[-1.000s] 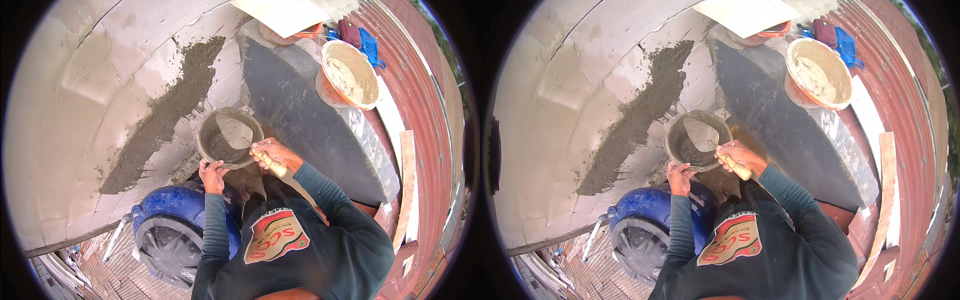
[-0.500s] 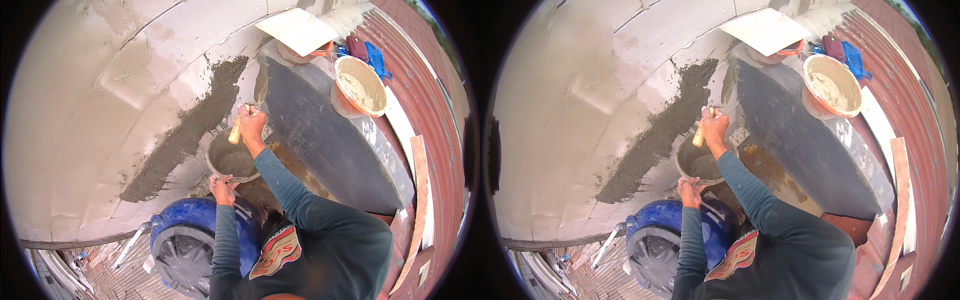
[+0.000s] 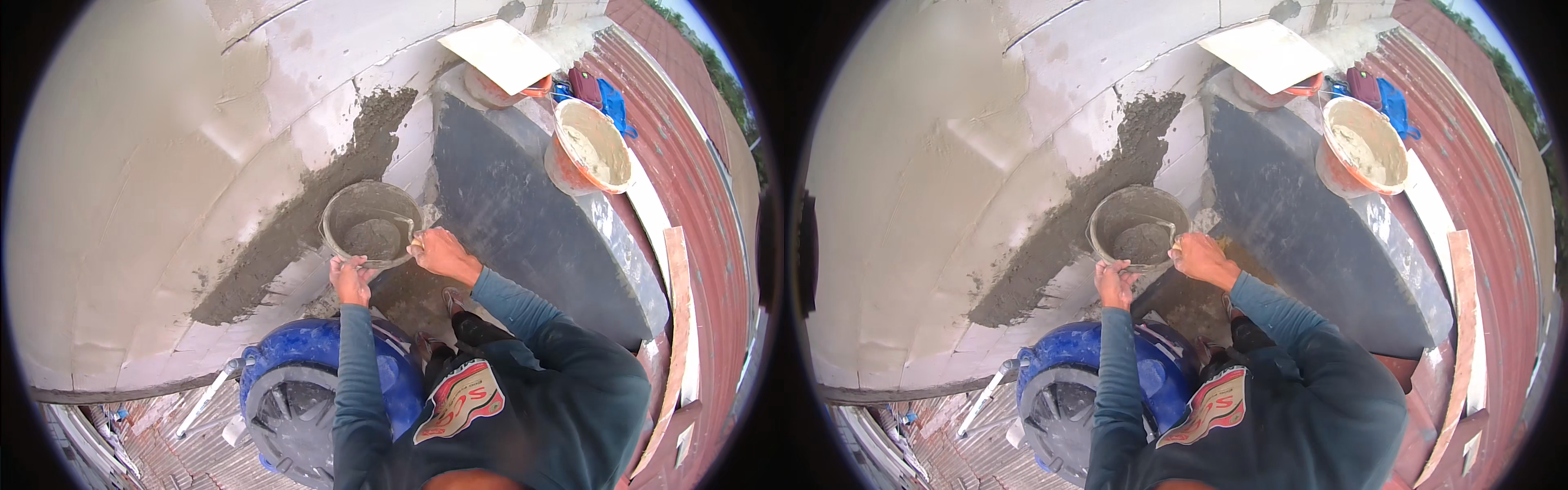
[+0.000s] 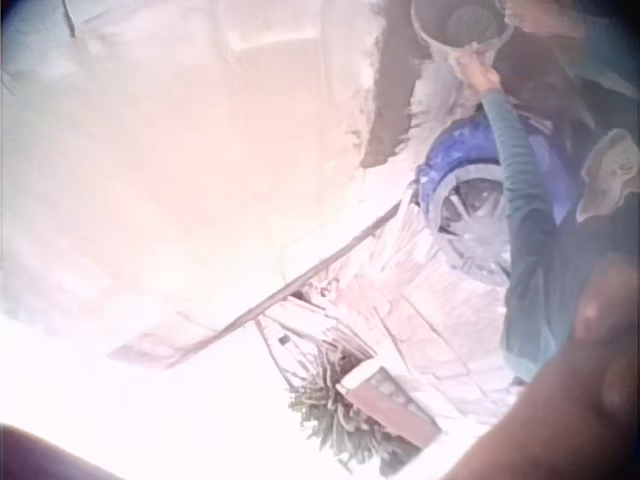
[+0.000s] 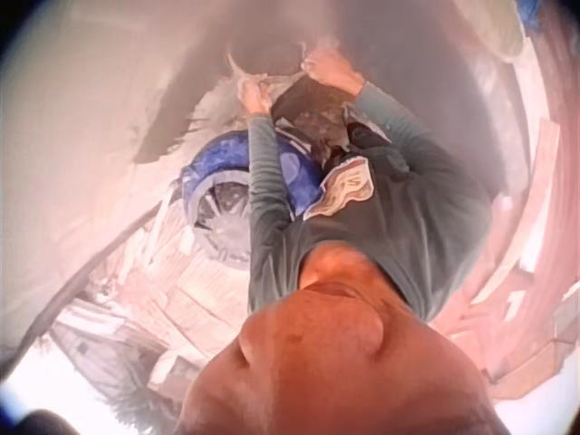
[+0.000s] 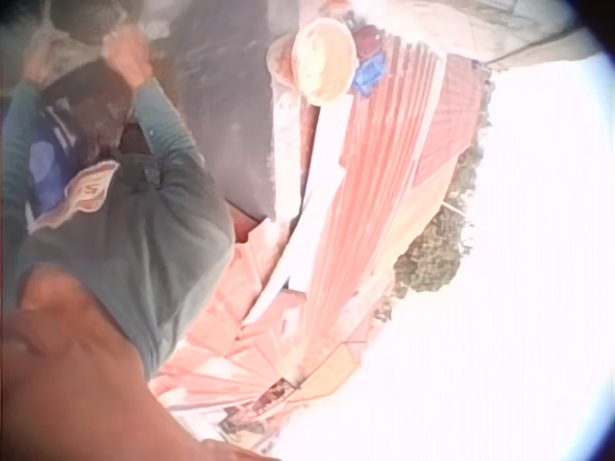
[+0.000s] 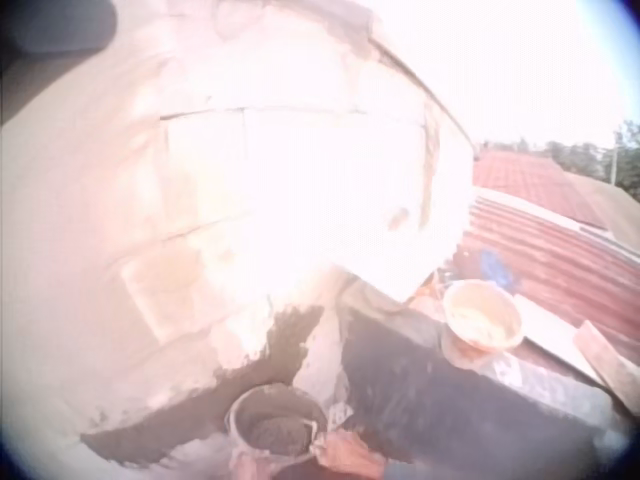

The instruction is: The person applies cement mixture from a bucket to a wall using a trowel.

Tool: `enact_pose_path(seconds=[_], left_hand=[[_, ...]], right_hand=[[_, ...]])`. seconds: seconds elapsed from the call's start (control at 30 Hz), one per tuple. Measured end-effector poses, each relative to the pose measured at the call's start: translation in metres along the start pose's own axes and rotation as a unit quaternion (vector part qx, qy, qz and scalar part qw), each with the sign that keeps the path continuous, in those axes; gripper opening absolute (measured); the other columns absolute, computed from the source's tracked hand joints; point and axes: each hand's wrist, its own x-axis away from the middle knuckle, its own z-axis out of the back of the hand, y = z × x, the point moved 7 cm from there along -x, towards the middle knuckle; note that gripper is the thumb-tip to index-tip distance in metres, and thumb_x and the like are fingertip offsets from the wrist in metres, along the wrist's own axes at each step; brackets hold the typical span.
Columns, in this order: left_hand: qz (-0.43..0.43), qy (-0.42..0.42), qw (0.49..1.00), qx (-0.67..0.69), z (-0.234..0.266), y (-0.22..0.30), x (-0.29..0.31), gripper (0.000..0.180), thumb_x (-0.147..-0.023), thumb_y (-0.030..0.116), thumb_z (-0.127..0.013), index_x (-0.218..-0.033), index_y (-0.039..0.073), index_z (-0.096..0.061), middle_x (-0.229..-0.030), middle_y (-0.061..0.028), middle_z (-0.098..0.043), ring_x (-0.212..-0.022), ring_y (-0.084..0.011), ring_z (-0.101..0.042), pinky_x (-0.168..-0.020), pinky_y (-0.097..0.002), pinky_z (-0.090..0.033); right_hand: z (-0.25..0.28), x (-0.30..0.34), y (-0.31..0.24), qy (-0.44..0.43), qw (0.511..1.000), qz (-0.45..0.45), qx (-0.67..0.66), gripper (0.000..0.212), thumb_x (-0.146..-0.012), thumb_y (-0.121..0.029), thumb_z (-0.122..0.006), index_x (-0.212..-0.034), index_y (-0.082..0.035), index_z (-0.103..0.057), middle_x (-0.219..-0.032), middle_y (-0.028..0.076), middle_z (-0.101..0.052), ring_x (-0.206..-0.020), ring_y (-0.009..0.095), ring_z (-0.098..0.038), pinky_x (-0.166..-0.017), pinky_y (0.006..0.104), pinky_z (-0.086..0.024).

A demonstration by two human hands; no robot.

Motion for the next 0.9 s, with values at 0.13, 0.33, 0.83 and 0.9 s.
enact_pose_path(seconds=[0.13,0.33,0.83,0.9], left_hand=[[0.001,0.001,1.0,0.016,-0.009,0.008,0.009,0.035,-0.081,-0.009,-0.058,-0.104,0.014,-0.046,-0.092,-0.0087,-0.062,-0.072,-0.0251,-0.068,-0.057,-0.0455,-0.061],[0.009,0.043,0.998,0.033,0.033,-0.007,0.033,0.037,-0.082,-0.012,-0.055,-0.106,0.014,-0.047,-0.095,-0.0095,-0.061,-0.073,-0.0253,-0.068,-0.059,-0.0459,-0.06],[-0.01,0.053,0.998,0.046,0.081,-0.038,0.068,0.032,-0.087,-0.011,-0.05,-0.104,0.016,-0.05,-0.084,-0.0049,-0.062,-0.064,-0.0148,-0.06,-0.053,-0.0289,-0.049],[-0.019,0.039,0.998,0.043,0.084,-0.041,0.061,0.03,-0.088,-0.01,-0.05,-0.102,0.016,-0.05,-0.083,-0.0041,-0.062,-0.063,-0.0138,-0.059,-0.053,-0.0284,-0.049]], right_hand=[[0.009,0.001,0.012,0.062,0.995,0.047,-0.066,0.039,-0.096,-0.032,-0.062,-0.093,0.007,-0.064,-0.088,0.027,-0.068,-0.081,0.043,-0.068,-0.074,0.0497,-0.052],[-0.047,-0.104,0.023,0.219,0.78,-0.125,-0.572,0.03,-0.103,-0.032,-0.054,-0.097,-0.003,-0.056,-0.078,0.007,-0.062,-0.054,0.017,-0.06,-0.046,0.0338,-0.05],[-0.07,-0.17,-0.135,0.261,0.491,-0.102,-0.825,0.03,-0.106,-0.035,-0.049,-0.098,-0.006,-0.05,-0.077,0.006,-0.056,-0.054,0.019,-0.056,-0.048,0.0343,-0.049],[-0.061,-0.164,-0.15,0.238,0.465,-0.082,-0.849,0.029,-0.106,-0.035,-0.049,-0.099,-0.006,-0.051,-0.077,0.006,-0.057,-0.055,0.019,-0.057,-0.049,0.034,-0.049]])
